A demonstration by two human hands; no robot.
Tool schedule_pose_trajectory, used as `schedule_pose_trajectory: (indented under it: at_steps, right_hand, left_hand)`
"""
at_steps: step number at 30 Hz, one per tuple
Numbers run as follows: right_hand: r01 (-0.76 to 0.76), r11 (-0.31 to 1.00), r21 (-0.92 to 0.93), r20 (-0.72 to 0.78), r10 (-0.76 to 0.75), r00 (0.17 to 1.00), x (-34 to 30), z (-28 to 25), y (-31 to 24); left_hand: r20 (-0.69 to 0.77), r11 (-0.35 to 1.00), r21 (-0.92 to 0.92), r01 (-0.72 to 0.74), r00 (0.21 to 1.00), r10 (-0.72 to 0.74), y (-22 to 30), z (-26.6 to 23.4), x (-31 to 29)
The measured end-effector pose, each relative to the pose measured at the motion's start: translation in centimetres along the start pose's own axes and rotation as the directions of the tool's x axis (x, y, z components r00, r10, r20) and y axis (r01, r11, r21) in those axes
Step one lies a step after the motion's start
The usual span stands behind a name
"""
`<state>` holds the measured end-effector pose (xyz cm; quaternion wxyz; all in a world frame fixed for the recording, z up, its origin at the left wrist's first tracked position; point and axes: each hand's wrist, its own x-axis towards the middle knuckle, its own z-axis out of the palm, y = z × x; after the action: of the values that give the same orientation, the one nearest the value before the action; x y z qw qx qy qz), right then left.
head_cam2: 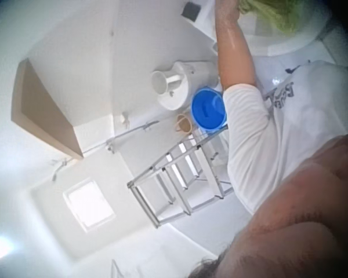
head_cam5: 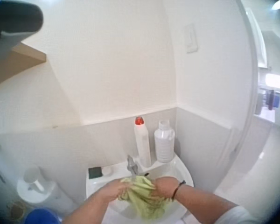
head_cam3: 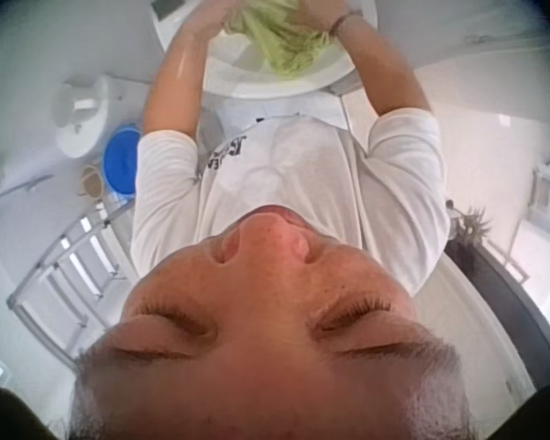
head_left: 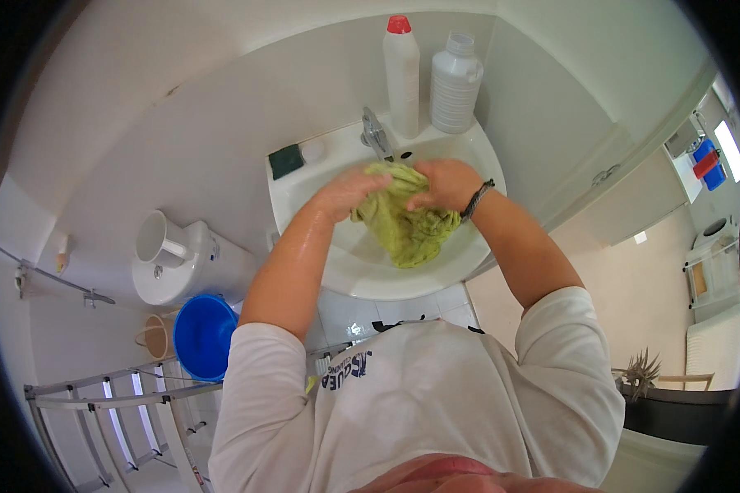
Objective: The person washes a green cloth and a brown cloth in a bathroom sink. They rinse the cloths under running water, squeeze them, and then apply a liquid from a white bottle to the green cloth before scrubbing and rinsing it again.
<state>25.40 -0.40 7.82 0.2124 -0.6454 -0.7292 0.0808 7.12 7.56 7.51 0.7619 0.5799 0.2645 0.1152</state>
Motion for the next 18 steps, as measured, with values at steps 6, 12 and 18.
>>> schedule_pose_trajectory:
  at_steps: [6, 12, 18]
  right_hand:
    - [-0.354, 0.716, 0.601, 0.146, 0.338, 0.93, 0.0, 1.2, 7.6]
    - [-0.282, -0.513, 0.811, 0.332, 0.006, 0.943, -0.2, 4.5, 3.6]
    - [0.342, 0.837, 0.428, -0.159, -0.302, 0.94, -2.5, 6.0, -0.1]
  left_hand:
    - [-0.187, 0.663, -0.691, -0.288, 0.957, 0.221, -2.6, -0.1, 0.6]
    - [-0.299, 0.343, -0.916, -0.21, 0.925, -0.233, -6.6, 6.9, 5.1]
    - [-0.432, 0.482, -0.827, -0.289, 0.876, -0.217, -6.5, 10.3, 6.6]
